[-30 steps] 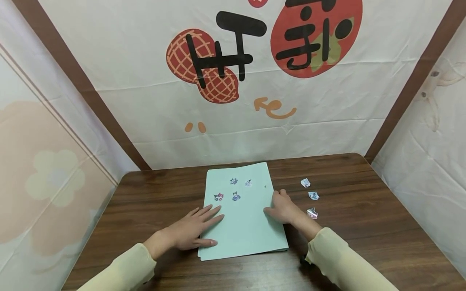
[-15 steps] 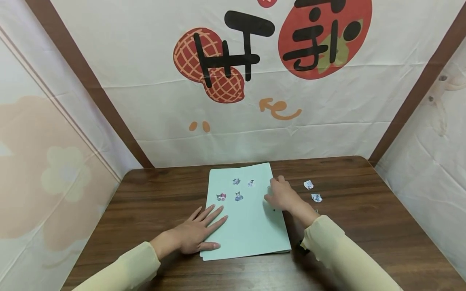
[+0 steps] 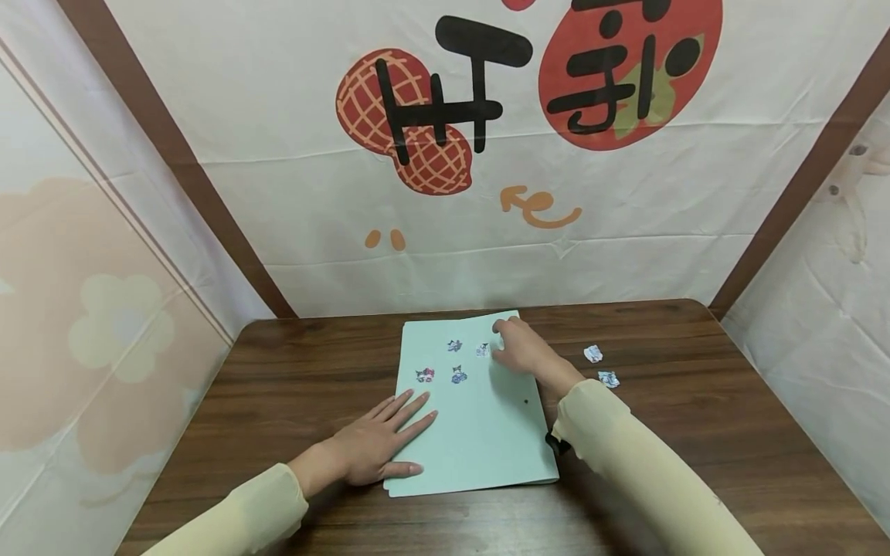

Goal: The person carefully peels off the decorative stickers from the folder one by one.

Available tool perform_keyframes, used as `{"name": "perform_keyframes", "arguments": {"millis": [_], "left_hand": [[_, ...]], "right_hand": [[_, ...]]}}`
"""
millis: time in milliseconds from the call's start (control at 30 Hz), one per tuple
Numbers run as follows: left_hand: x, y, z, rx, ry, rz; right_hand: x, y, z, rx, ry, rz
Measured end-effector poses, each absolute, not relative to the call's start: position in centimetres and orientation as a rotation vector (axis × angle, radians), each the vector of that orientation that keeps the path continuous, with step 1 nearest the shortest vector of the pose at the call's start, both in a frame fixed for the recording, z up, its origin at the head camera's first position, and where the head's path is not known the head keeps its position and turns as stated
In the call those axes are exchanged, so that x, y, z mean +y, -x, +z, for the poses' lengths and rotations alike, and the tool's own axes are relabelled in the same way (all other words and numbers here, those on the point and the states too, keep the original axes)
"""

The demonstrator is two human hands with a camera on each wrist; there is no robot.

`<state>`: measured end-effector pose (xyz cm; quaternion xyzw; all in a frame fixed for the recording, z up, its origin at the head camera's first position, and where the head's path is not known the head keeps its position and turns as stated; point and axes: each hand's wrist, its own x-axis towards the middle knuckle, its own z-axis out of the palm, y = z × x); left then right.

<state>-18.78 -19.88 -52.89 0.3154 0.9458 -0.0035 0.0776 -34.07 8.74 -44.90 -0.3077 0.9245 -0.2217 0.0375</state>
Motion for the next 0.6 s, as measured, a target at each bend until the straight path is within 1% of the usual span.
{"name": "perform_keyframes", "arguments": {"millis": [267,600], "left_hand": [[-19.8,18.7,-52.7,2.833,-0.960,-0.014],[-20.0,18.6,-52.7,2.827,-1.021,0.001]], "right_hand": [[7.5,35.4,-45.2,2.631,0.994,-0.672],[5.8,35.4,-45.2,2.560,1.076,-0.627]]}}
